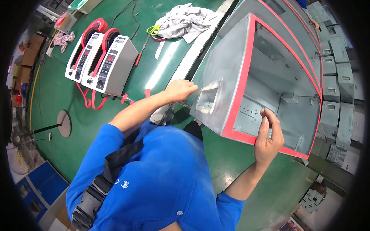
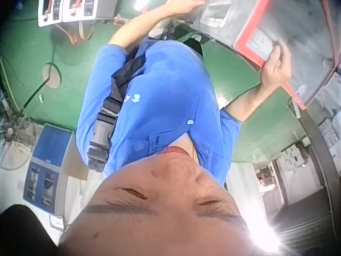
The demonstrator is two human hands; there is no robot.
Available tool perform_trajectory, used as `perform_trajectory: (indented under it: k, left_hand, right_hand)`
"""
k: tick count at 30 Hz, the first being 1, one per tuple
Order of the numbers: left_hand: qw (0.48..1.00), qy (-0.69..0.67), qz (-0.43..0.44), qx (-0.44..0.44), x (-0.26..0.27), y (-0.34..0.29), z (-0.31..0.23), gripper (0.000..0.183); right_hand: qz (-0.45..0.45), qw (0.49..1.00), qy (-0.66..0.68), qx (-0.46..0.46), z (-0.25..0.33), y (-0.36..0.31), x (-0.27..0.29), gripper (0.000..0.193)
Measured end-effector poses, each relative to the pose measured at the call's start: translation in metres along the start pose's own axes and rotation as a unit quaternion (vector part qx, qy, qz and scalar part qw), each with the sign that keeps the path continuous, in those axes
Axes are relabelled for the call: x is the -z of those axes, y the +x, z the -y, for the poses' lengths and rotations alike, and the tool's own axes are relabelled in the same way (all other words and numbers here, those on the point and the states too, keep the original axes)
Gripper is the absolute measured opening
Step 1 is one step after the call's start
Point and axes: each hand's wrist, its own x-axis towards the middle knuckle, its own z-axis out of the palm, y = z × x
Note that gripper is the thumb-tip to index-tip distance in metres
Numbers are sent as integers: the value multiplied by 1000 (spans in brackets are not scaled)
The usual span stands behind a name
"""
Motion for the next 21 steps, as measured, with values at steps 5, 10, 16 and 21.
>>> perform_trajectory:
  k: [5,10,16,21]
  left_hand:
    - [999,22,-9,-42,1,3,6,12]
    - [999,17,-8,-32,-2,-2,4,12]
    - [999,8,6,-40,1,1,2,11]
    - [999,12,-5,-45,0,3,1,10]
  right_hand:
    - [7,1000,6,-3,0,1,0,20]
    - [5,1000,15,-8,1,1,0,21]
    - [7,1000,11,-13,1,1,1,20]
    - [5,1000,15,-8,1,1,0,20]
